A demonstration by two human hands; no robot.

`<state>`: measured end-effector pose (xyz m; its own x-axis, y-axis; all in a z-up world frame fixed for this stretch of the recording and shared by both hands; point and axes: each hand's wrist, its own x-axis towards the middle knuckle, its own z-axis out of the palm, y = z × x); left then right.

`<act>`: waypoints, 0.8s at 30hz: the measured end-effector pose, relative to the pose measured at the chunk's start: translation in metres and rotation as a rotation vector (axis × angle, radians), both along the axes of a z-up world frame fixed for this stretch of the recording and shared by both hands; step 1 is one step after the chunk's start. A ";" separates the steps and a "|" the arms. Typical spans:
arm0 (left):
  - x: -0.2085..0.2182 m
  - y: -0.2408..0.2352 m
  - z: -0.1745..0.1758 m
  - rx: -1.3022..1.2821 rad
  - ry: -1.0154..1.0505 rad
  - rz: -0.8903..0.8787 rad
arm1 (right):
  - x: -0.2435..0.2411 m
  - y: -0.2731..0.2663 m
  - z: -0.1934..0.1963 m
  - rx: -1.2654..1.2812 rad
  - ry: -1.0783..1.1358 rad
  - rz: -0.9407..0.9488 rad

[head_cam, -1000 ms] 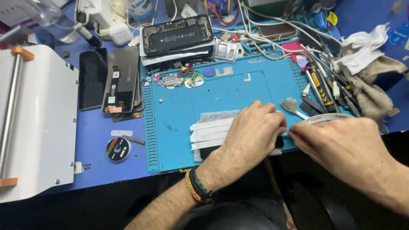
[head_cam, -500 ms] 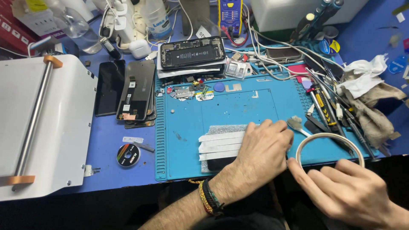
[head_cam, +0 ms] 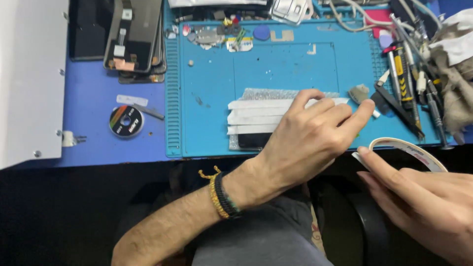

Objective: Applying adhesive tape to a smartphone screen, trimming the excess with scissors, and pressing it down with a tool.

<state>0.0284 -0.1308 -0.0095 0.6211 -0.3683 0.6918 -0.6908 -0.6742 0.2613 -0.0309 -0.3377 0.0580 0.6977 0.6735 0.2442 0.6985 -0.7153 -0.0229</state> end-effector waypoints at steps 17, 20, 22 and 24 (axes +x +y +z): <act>-0.074 0.074 0.031 -0.799 0.842 -0.133 | -0.001 0.072 0.018 -0.017 0.212 0.168; -0.077 0.079 0.036 -0.845 0.820 -0.084 | 0.003 0.074 0.020 -0.081 0.205 0.205; -0.075 0.084 0.031 -0.828 0.761 -0.036 | -0.002 0.076 0.018 -0.023 0.264 0.080; -0.074 0.089 0.027 -0.808 0.699 0.014 | -0.002 0.068 0.016 0.037 0.318 -0.043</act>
<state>-0.0457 -0.0418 0.0179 0.9751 0.0503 0.2162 -0.2082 -0.1304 0.9694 -0.0324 -0.2697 0.0739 0.7704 0.6367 0.0328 0.6214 -0.7384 -0.2618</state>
